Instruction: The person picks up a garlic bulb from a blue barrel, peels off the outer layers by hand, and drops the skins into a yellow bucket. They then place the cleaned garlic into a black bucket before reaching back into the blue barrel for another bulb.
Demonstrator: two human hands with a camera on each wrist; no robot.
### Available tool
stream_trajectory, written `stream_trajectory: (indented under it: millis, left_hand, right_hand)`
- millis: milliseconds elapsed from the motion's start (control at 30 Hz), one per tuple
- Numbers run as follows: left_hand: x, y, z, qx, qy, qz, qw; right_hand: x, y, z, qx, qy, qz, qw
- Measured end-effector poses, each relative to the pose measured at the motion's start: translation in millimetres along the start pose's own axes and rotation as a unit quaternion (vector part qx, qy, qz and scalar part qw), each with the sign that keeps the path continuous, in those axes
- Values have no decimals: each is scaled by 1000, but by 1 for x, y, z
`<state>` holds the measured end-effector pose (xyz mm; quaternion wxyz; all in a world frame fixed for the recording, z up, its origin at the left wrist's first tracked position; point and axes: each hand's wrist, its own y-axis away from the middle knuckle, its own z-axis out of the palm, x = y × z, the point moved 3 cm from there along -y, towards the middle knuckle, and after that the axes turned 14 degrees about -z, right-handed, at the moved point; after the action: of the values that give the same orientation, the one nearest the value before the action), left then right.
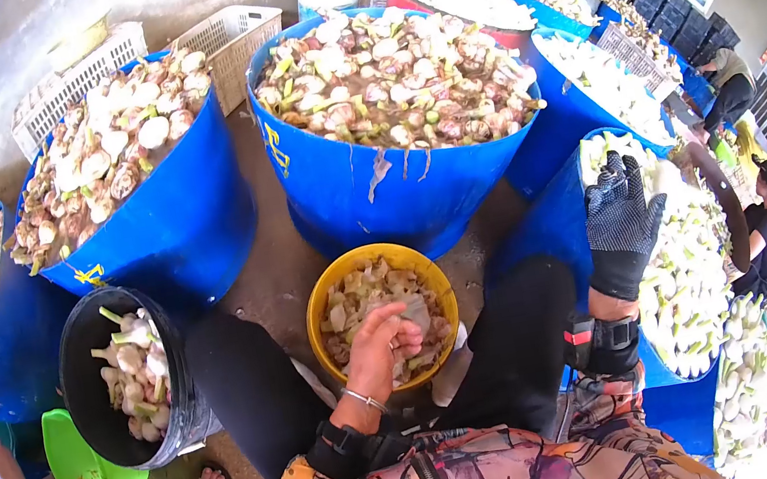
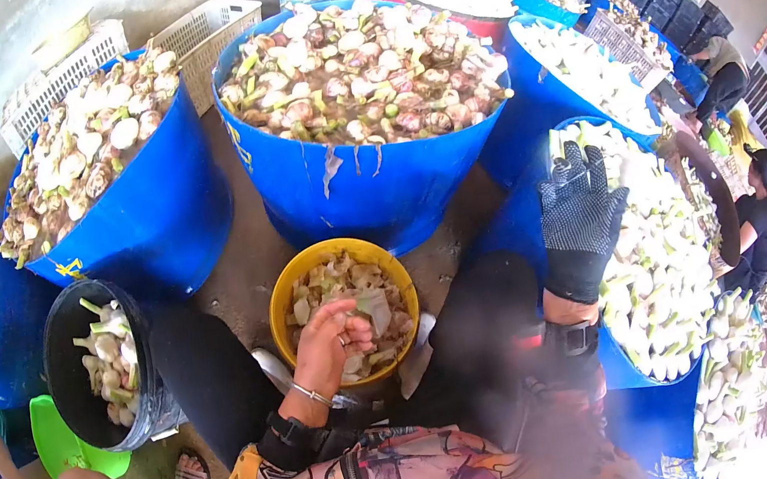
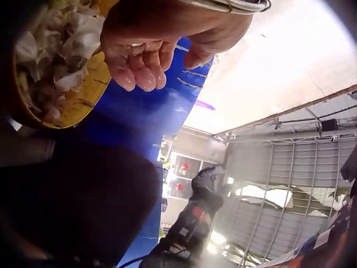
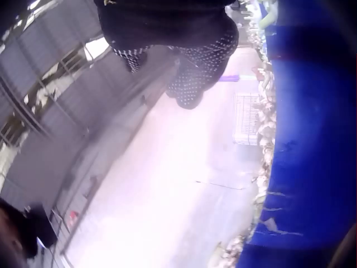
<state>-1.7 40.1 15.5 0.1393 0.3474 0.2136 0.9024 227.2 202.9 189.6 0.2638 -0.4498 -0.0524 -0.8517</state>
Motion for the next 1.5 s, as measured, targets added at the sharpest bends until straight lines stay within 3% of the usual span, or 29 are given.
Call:
stream_trajectory:
  millis: [33,67,100,133,200,267,367,467,567,600,633,700,733,767,900,933,967,1033,1100,1267,1367,1467,1500]
  left_hand:
    - [0,-2,-1,9,10,-4,1000]
    - [0,-5,1,12,3,-7,1000]
    - [1,-6,1,8,-4,-4,1000]
    - [2,-7,0,4,-11,-2,1000]
    - [1,-10,-3,31,-30,-12,999]
    - [2,-13,-7,60,-32,-11,998]
    - [2,-18,-13,94,-31,-8,995]
    - [3,-17,-14,113,-45,-14,993]
    - [3,-17,-13,108,-63,-11,992]
    - [3,-17,-14,102,-60,-10,993]
    - [2,-17,-15,96,-56,-9,994]
    - [-3,-16,-16,92,-50,-5,995]
    - [-3,-16,-16,93,-49,1,994]
    - [-2,-16,-15,95,-49,8,994]
    - [9,-5,-5,45,-51,138,988]
    - [12,-2,-3,55,-52,149,986]
    - [16,2,0,67,-52,160,984]
    - [19,9,4,31,-43,183,982]
    - [14,13,2,-25,-24,190,981]
    - [9,13,-13,-27,67,167,983]
    - [11,16,-12,-49,80,159,983]
    - [10,16,-8,-33,76,157,984]
    - [9,14,-8,-28,67,165,984]
  right_hand:
    - [-19,-12,11,-146,424,-121,886]
    - [-38,-23,22,-150,768,-250,571]
    - [-45,-37,24,-125,880,-215,405]
    - [-7,-47,10,-98,931,-253,242]
    - [-25,-107,11,-203,962,-185,3]
    - [-38,-163,15,-277,913,-121,-276]
    - [-65,-224,-4,-264,848,-24,-458]
    - [-58,-245,-32,-117,823,134,-539]
    - [-64,-249,-32,-165,834,113,-514]
    - [-58,-246,-26,-189,869,64,-452]
    - [-51,-247,-20,-204,866,49,-454]
    - [-32,-237,-4,-225,880,-57,-415]
    - [-13,-228,2,-277,888,-90,-357]
    - [4,-219,7,-281,894,-84,-339]
    - [57,-160,-21,-290,955,-4,-67]
    - [72,-135,-37,-242,968,17,-72]
    - [57,-129,-57,-269,960,71,5]
    - [58,-98,-98,-280,948,147,-27]
    - [47,-69,-140,-273,942,194,23]
    - [30,-36,-187,-247,934,216,143]
    - [22,-25,-177,-127,935,152,294]
    - [8,-1,-179,-178,949,209,155]
    - [6,6,-180,-175,947,213,168]
